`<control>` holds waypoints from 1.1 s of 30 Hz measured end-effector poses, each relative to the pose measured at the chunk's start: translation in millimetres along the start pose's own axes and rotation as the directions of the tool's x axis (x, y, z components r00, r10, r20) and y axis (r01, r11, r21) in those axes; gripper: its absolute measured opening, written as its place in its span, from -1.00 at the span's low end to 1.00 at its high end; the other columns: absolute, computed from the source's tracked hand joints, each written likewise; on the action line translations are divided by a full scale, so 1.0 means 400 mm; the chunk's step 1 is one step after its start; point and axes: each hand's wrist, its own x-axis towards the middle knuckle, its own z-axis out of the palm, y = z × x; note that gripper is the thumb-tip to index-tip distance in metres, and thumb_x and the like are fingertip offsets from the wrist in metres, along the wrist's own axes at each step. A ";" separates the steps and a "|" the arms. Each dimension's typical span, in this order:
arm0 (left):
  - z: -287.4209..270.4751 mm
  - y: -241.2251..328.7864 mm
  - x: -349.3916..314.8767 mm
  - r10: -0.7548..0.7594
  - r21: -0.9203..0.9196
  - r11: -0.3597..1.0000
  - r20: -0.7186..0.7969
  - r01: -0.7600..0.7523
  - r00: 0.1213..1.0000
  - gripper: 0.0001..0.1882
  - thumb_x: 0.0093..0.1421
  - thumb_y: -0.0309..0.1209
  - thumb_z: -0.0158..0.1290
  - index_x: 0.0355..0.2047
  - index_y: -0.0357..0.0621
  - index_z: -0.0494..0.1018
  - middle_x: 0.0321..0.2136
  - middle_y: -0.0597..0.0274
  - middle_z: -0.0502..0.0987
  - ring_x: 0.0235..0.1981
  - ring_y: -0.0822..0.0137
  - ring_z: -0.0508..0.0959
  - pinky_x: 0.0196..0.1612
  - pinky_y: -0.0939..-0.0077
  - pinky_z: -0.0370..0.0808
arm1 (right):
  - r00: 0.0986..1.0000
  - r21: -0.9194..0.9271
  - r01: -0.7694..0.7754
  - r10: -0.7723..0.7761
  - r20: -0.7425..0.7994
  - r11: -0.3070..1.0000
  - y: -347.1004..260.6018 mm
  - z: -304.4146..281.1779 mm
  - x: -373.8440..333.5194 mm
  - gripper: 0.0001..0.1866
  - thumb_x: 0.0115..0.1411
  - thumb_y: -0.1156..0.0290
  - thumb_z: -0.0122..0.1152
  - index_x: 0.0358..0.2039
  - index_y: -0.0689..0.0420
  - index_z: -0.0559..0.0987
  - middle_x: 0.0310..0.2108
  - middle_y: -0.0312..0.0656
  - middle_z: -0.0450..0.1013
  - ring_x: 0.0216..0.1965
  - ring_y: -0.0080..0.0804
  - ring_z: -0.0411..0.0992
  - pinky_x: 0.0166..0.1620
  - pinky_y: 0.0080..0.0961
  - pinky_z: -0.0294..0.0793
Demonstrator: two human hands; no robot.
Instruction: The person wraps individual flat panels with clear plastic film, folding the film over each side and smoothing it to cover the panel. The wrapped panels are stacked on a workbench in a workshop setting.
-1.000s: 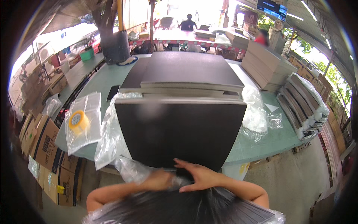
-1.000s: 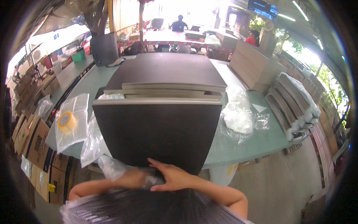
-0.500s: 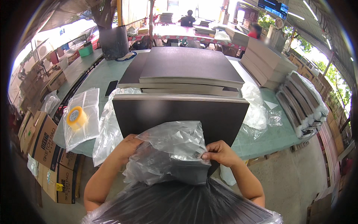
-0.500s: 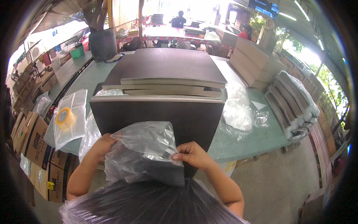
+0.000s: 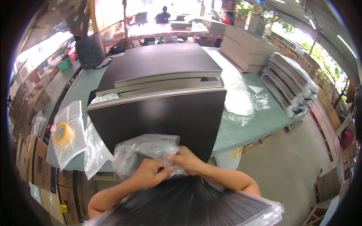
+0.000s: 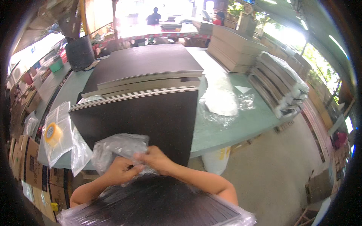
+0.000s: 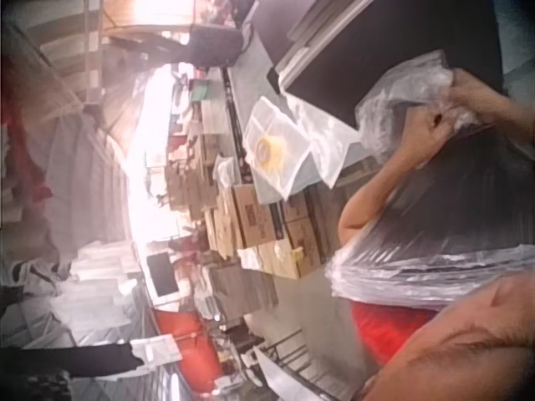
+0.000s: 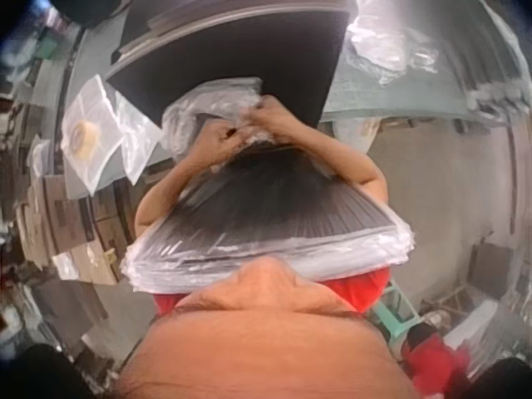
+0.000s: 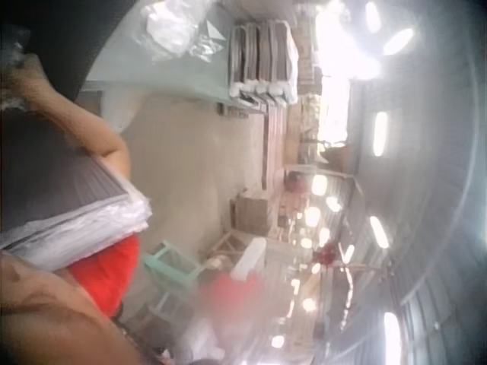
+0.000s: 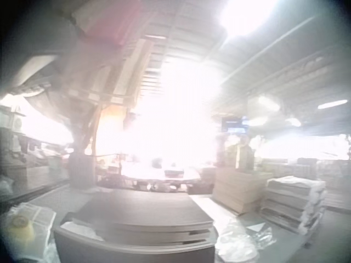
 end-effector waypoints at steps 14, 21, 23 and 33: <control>-0.078 -0.020 -0.008 -0.121 -0.072 0.990 -0.009 0.120 0.993 -0.73 0.00 -0.22 0.05 -0.46 -0.21 0.43 -0.62 0.21 0.45 -0.55 0.34 0.44 -0.43 0.50 0.33 | 0.988 -0.104 0.082 -0.067 0.138 0.991 -0.058 -0.076 -0.021 -0.71 -0.05 0.31 0.22 -0.43 0.31 0.48 -0.54 -0.28 0.42 -0.47 -0.60 0.34 -0.40 -0.66 0.31; -0.075 -0.103 -0.005 0.100 0.067 0.992 0.056 -0.104 0.993 -0.76 0.01 -0.31 -0.01 -0.39 -0.25 0.40 -0.56 0.17 0.44 -0.53 0.29 0.45 -0.42 0.44 0.35 | 0.956 0.412 0.171 -0.251 0.149 0.895 -0.073 -0.093 -0.034 -0.88 0.03 0.41 0.10 -0.45 0.19 0.45 -0.52 -0.28 0.41 -0.50 -0.55 0.39 -0.39 -0.62 0.40; -0.123 -0.231 -0.059 -0.151 -0.166 0.974 0.017 0.152 0.988 -0.81 -0.01 -0.38 -0.04 -0.43 -0.28 0.40 -0.59 0.20 0.43 -0.58 0.34 0.43 -0.50 0.47 0.34 | 0.940 0.731 0.246 -0.340 -0.021 0.637 -0.091 -0.181 -0.054 -0.91 0.10 0.42 -0.01 -0.44 0.16 0.41 -0.50 -0.29 0.39 -0.46 -0.60 0.38 -0.41 -0.71 0.42; -0.292 -0.830 -0.816 -0.128 -0.345 0.697 -0.922 0.628 -0.365 -0.67 -0.02 -0.37 -0.10 -0.35 -0.46 0.36 -0.35 -0.10 0.45 -0.37 0.09 0.45 -0.26 0.31 0.34 | 0.946 0.046 0.201 -0.182 -0.267 0.979 -0.120 -0.285 -0.152 -0.80 0.07 0.41 0.02 -0.39 0.31 0.42 -0.40 -0.12 0.41 -0.37 -0.39 0.40 -0.26 -0.52 0.41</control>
